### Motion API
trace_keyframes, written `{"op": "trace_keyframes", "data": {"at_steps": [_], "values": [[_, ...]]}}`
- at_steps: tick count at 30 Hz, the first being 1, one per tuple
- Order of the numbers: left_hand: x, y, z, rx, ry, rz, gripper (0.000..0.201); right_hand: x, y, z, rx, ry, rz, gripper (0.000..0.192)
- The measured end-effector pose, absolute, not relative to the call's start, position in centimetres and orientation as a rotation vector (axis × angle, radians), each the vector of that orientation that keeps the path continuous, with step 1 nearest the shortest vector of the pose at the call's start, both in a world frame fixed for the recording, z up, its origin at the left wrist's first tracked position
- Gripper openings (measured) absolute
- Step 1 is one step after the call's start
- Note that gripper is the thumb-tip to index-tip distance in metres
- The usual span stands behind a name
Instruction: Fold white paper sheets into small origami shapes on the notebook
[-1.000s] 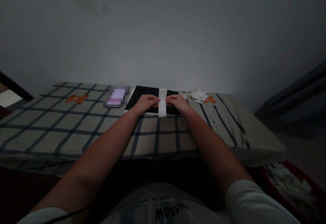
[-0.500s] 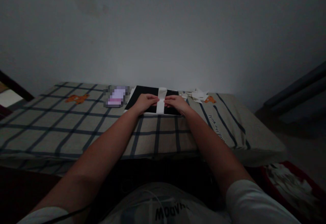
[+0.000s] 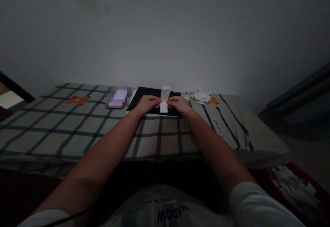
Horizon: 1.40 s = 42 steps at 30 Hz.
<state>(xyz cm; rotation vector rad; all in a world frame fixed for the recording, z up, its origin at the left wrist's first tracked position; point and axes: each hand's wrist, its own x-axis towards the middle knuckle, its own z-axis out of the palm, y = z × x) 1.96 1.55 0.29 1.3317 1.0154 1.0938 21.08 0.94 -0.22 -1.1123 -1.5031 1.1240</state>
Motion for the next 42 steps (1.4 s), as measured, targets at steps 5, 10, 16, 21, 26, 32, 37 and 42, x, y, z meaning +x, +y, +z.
{"op": "trace_keyframes", "data": {"at_steps": [5,10,16,21,26,32,37,42], "values": [[2.0,1.6,0.3,1.361,1.021,1.032,0.016,21.2,1.2,-0.4,-1.151,-1.487,1.065,0.004],[1.9,1.7,0.2,1.384,1.054,1.116,0.016,21.2,1.5,-1.0,-1.093,-1.443,1.206,0.011],[2.0,1.6,0.4,1.332,1.035,1.060,0.017,21.4,1.7,-1.1,-1.138,-1.439,1.158,0.005],[1.9,1.5,0.6,1.357,1.048,1.046,0.007,21.3,1.5,-1.0,-1.132,-1.424,1.205,0.005],[2.0,1.3,0.6,1.370,1.066,1.105,0.011,21.1,1.4,-0.9,-1.115,-1.427,1.246,0.007],[2.1,1.2,0.6,1.401,1.062,1.024,0.016,21.3,1.7,-0.9,-1.142,-1.425,1.153,0.003],[2.0,1.4,0.5,1.418,1.097,1.068,0.012,21.4,1.8,-1.2,-1.120,-1.446,1.207,0.008],[2.2,1.1,0.7,1.375,1.086,1.017,0.014,21.4,1.9,-1.3,-1.138,-1.430,1.141,0.001]]}}
